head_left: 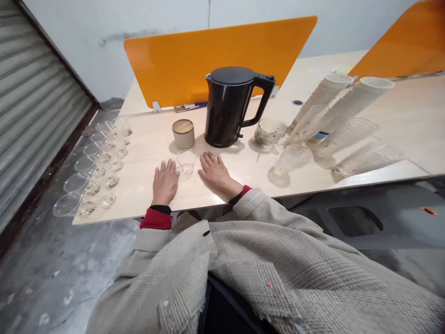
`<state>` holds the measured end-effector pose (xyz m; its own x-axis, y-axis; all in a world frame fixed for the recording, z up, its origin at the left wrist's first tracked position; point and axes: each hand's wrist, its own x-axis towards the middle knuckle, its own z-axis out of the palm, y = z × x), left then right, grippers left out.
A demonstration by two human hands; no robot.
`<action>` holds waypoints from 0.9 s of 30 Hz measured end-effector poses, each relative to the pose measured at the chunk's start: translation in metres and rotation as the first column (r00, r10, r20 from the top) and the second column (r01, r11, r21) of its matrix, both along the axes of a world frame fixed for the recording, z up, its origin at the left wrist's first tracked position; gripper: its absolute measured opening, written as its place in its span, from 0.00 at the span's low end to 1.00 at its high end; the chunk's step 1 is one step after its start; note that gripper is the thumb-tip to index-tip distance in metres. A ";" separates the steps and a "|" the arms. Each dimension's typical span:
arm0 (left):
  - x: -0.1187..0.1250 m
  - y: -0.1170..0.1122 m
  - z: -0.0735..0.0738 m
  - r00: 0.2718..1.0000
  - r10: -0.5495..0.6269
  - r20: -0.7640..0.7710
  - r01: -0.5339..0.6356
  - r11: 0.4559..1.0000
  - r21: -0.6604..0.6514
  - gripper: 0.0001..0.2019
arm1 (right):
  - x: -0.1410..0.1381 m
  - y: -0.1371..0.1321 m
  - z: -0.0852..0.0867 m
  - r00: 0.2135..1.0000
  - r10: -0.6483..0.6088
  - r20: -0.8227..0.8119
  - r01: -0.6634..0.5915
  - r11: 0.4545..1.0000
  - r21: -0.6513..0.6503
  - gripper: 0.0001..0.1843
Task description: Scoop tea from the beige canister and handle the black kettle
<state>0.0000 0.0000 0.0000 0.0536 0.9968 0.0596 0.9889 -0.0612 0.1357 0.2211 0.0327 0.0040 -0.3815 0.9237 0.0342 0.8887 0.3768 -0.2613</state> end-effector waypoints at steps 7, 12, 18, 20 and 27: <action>0.000 -0.001 0.000 1.000 0.004 0.022 -0.004 1.000 0.008 0.32 | 0.002 0.001 -0.002 0.997 0.004 -0.079 -0.004 1.000 -0.006 0.38; 0.002 -0.003 -0.001 1.000 0.001 0.027 -0.002 0.999 0.037 0.31 | -0.004 0.012 -0.013 0.929 0.055 -0.367 -0.044 0.998 0.037 0.52; 0.006 -0.007 0.000 0.999 0.021 0.031 -0.024 0.997 0.074 0.29 | -0.027 0.019 -0.020 0.738 0.051 -0.672 -0.075 0.997 -0.007 0.58; 0.008 -0.008 0.001 0.999 0.036 0.025 -0.038 0.996 0.083 0.30 | -0.034 0.019 -0.022 0.701 0.034 -0.712 -0.068 0.998 -0.019 0.55; 0.011 -0.012 -0.001 0.996 0.090 0.020 -0.092 0.984 0.151 0.28 | -0.046 0.018 -0.022 0.613 -0.022 -0.790 0.007 1.000 -0.023 0.38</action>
<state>0.0115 -0.0118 -0.0011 -0.0388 0.9768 0.2105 0.9894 0.0081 0.1450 0.1754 0.0508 -0.0180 -0.2007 0.9322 0.3013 0.3406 0.3548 -0.8707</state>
